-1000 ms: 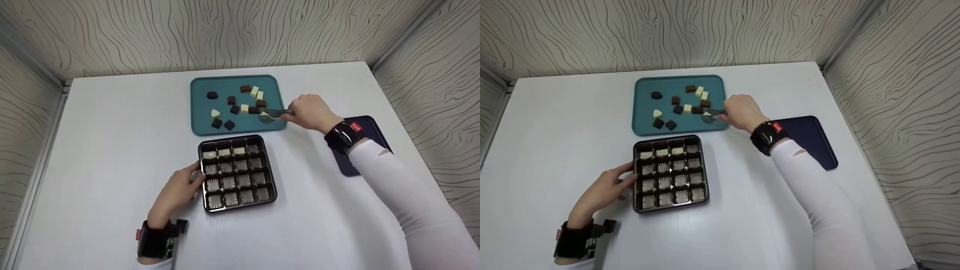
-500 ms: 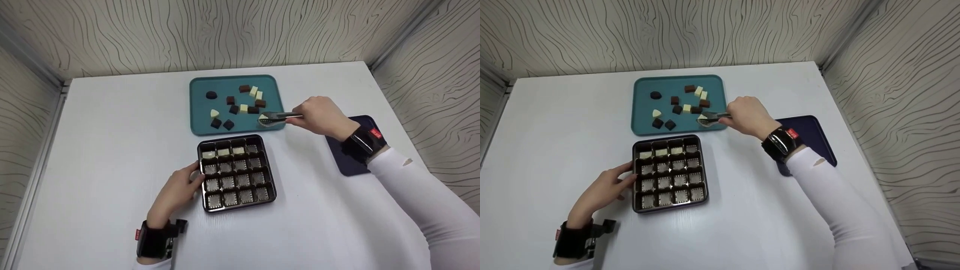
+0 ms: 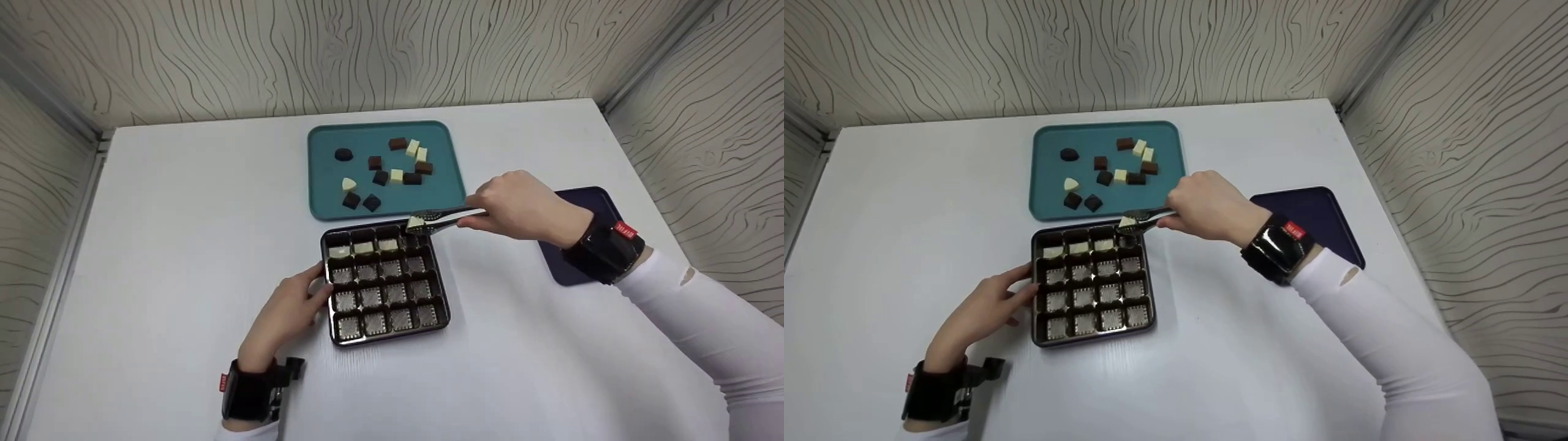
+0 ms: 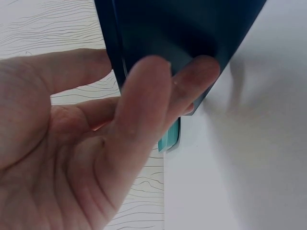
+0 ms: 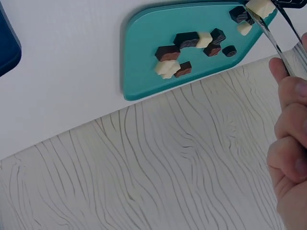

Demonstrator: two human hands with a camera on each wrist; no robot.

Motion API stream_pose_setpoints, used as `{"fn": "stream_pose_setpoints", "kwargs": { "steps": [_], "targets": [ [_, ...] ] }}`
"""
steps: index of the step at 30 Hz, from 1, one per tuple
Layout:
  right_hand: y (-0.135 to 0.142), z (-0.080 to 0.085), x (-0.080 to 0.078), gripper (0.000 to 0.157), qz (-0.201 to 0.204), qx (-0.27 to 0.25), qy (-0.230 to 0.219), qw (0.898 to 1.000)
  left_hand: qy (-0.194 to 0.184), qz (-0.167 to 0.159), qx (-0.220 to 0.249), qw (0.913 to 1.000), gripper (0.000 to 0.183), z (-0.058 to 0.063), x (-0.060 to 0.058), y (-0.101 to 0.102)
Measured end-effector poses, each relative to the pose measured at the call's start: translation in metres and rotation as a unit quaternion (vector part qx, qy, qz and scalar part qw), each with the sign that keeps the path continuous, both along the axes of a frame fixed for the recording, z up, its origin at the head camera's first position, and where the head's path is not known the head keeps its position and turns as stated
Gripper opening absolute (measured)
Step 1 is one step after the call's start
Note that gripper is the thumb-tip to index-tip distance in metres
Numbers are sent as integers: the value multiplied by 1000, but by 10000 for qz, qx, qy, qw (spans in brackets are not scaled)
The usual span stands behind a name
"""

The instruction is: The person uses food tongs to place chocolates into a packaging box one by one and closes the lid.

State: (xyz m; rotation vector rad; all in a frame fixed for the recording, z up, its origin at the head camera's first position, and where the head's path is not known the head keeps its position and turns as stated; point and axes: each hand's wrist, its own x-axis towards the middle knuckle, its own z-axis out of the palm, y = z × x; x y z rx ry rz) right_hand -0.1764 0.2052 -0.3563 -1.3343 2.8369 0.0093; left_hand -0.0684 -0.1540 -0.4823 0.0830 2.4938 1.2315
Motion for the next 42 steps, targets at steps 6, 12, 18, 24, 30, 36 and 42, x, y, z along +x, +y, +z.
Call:
{"fn": "stream_pose_setpoints", "kwargs": {
  "steps": [6,12,18,24,30,36,42],
  "targets": [
    [-9,1,-2,41,207,178,11,9996,-73,-4,35,10000,55,0,-1,-1],
    [-18,3,-5,44,422,469,61,9980,-124,-6,37,9999,56,0,-1,-2],
    [-29,6,-8,36,577,960,75,9937,-107,-19,7,9999,57,0,-1,-2],
    [-46,10,-12,44,762,1462,124,9862,-89,8,-32,10000,56,0,-1,-2],
    [-70,11,-14,50,1126,2039,290,9721,-92,36,-41,9999,56,0,0,-2],
    [-81,5,-11,43,1304,2383,365,9617,-120,20,-43,9999,57,0,0,0],
    [-80,1,-12,42,1192,2392,268,9633,-206,5,-5,9998,58,0,-1,0]
  ]
}}
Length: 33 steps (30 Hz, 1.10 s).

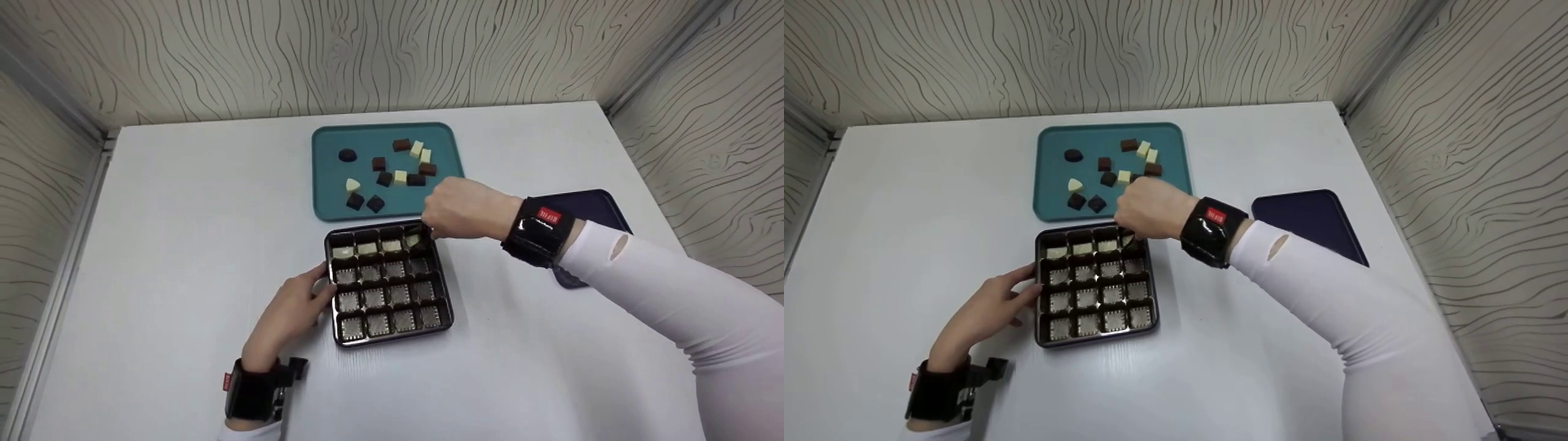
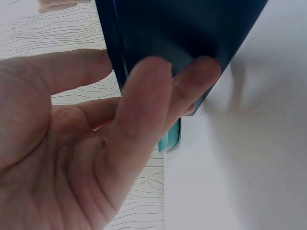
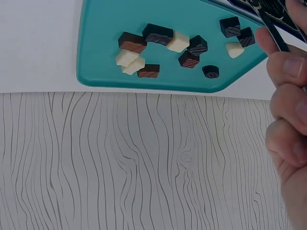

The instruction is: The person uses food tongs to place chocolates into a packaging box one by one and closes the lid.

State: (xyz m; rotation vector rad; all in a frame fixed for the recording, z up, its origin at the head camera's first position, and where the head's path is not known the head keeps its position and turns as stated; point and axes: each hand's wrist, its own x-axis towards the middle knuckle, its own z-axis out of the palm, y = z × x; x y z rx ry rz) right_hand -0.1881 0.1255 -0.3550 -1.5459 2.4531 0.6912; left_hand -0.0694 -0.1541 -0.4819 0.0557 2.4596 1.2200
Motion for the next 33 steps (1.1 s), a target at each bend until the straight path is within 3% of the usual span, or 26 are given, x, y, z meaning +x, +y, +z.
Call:
{"fn": "stream_pose_setpoints", "kwargs": {
  "steps": [15,23,29,33],
  "targets": [
    [6,-2,1,44,79,-274,63,9996,134,3,-28,9999,57,-2,0,1],
    [17,9,3,53,-150,-385,24,9991,174,-28,-57,9998,56,-2,-1,2],
    [38,22,2,42,-493,-1041,-30,9933,179,-64,-61,9998,56,-1,-1,1],
    [55,21,-3,37,-812,-1597,98,9838,148,-47,-101,9998,56,-1,-1,1]
  ]
}}
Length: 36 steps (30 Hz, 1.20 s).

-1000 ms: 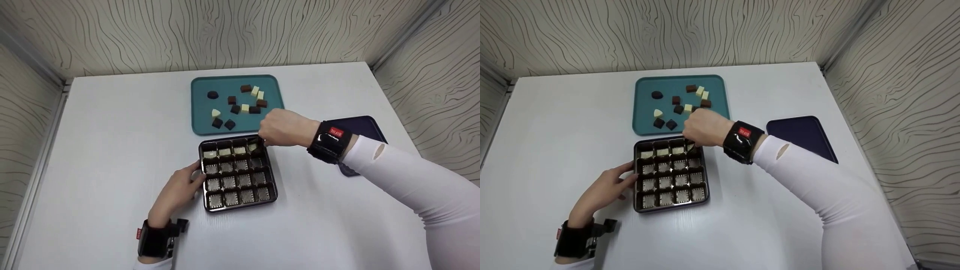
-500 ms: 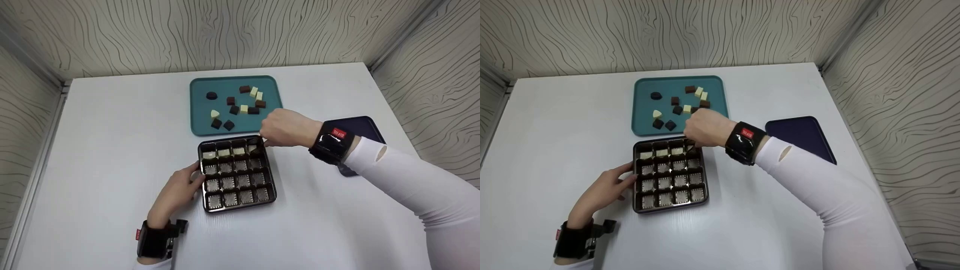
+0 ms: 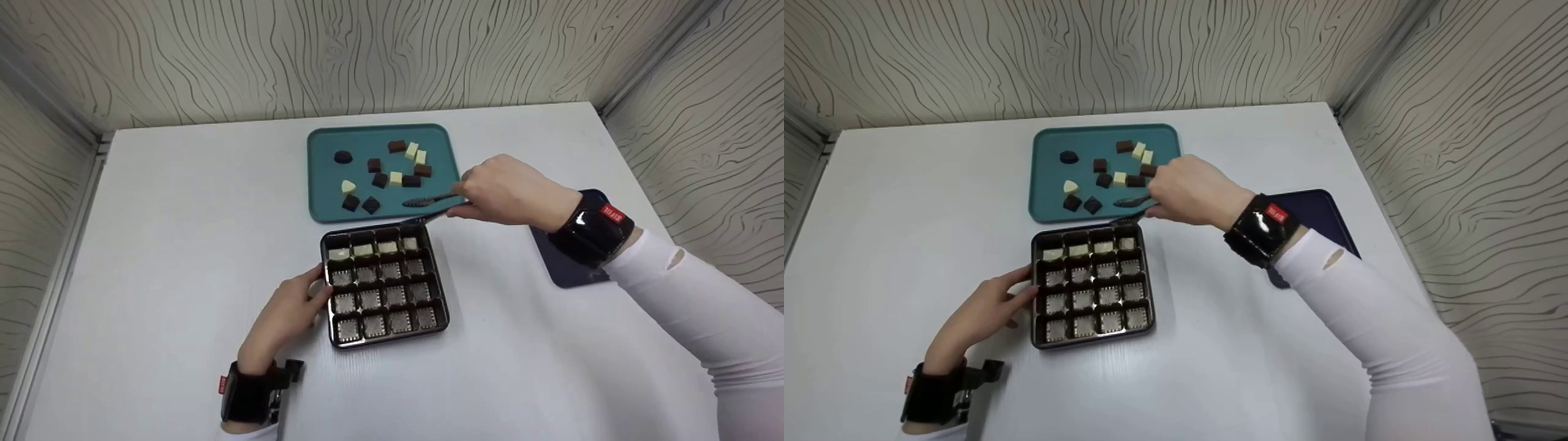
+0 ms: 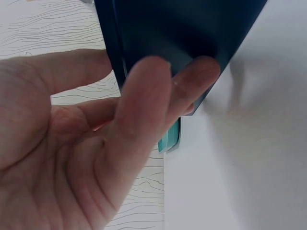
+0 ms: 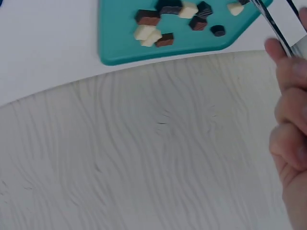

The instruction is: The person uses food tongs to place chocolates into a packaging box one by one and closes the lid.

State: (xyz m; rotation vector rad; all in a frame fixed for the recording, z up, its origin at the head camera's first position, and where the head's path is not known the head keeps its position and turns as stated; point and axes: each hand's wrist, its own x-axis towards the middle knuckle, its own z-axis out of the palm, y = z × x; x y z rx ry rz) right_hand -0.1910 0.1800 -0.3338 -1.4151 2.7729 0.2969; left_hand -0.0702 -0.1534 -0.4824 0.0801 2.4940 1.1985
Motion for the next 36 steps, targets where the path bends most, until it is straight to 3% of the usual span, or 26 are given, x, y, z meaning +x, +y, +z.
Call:
{"fn": "stream_pose_setpoints", "kwargs": {
  "steps": [7,15,25,36],
  "targets": [
    [21,-28,-18,37,-800,-746,164,9939,-16,49,26,10000,57,-2,2,-2],
    [27,-53,-39,39,-1462,-809,102,9859,35,37,22,10000,56,-2,3,-3],
    [17,-66,-59,38,-1605,-686,-144,9845,-17,78,11,10000,56,-3,2,0],
    [10,-75,-66,39,-1665,-594,-271,9839,28,57,75,10000,56,-2,0,0]
  ]
}}
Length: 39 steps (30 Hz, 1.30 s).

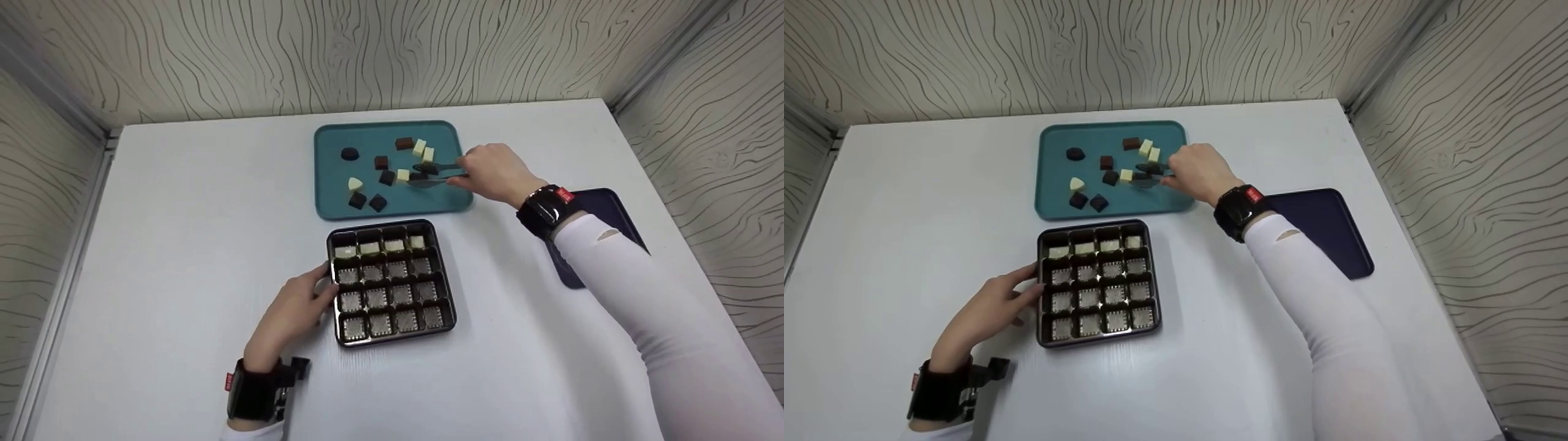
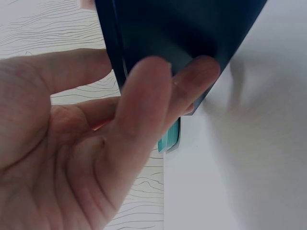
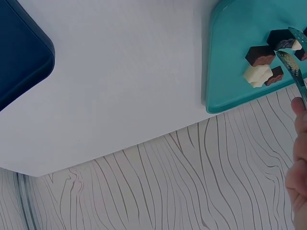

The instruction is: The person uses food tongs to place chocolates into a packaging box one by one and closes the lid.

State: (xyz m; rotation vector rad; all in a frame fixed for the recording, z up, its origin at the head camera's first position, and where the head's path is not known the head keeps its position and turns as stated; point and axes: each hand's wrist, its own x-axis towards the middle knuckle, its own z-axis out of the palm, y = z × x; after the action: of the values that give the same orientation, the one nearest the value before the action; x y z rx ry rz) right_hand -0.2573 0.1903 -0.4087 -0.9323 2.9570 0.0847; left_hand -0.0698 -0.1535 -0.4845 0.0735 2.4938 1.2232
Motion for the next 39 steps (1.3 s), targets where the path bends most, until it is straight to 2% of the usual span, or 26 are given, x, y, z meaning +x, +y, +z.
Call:
{"fn": "stream_pose_setpoints", "kwargs": {
  "steps": [10,17,27,39],
  "targets": [
    [5,2,1,41,153,-81,-161,9997,-44,-34,-1,10000,57,0,0,-1],
    [0,7,-1,41,-10,77,-452,9989,-74,-8,38,10000,57,-1,0,-1],
    [-7,10,2,41,-236,141,-518,9983,22,12,-137,9999,57,1,0,1],
    [-6,10,7,44,-220,27,-611,9979,87,-48,-37,9999,56,0,1,0]
  ]
}}
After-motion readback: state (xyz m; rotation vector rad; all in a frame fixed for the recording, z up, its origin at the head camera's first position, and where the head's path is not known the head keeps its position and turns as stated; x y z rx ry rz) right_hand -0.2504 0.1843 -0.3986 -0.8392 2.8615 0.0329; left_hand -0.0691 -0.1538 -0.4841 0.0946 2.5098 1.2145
